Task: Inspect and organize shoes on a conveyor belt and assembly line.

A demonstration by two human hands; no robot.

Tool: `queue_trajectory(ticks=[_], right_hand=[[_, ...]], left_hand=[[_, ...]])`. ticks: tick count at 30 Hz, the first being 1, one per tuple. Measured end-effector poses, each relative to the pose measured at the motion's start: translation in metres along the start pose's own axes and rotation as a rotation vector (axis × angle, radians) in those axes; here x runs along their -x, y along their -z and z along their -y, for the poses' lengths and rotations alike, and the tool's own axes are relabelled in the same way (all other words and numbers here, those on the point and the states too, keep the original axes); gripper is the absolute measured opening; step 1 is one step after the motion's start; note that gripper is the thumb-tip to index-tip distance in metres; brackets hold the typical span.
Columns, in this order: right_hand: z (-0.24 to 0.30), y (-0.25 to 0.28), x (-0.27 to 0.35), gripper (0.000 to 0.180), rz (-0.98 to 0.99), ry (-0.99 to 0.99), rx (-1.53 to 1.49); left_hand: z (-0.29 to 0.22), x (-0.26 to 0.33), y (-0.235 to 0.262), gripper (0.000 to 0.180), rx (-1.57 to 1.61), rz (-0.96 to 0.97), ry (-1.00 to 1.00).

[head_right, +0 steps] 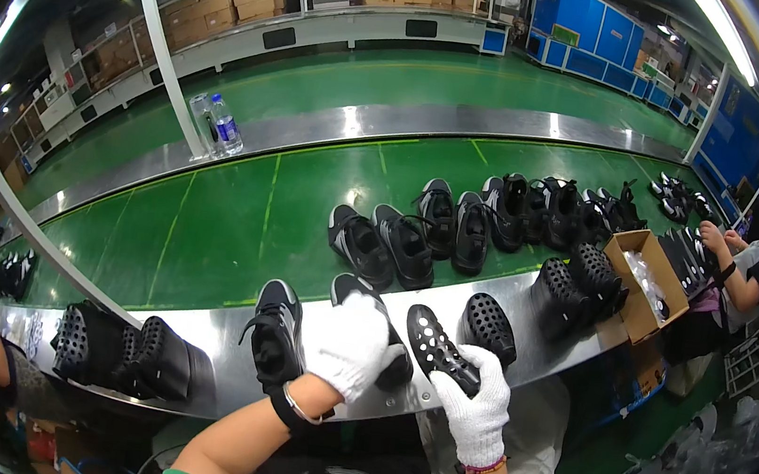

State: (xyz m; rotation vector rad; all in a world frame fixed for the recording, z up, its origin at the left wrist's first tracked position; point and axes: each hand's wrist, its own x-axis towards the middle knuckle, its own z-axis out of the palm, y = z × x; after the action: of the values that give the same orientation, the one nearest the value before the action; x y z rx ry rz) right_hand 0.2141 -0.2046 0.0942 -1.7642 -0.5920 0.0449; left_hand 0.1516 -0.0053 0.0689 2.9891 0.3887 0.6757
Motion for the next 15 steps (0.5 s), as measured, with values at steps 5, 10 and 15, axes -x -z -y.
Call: queue_trajectory(ticks=[5, 10, 15], right_hand=[[-0.004, 0.007, 0.003, 0.044, 0.096, 0.031, 0.060], [-0.003, 0.002, 0.000, 0.043, 0.242, 0.144, 0.084], [0.004, -0.008, -0.004, 0.040, 0.357, 0.067, 0.186]], left_hand=[[0.025, 0.009, -0.023, 0.045, -0.114, 0.039, 0.182], [0.048, 0.016, -0.033, 0.030, -0.193, 0.086, 0.076], [0.053, 0.007, -0.015, 0.022, -0.126, 0.072, 0.086]])
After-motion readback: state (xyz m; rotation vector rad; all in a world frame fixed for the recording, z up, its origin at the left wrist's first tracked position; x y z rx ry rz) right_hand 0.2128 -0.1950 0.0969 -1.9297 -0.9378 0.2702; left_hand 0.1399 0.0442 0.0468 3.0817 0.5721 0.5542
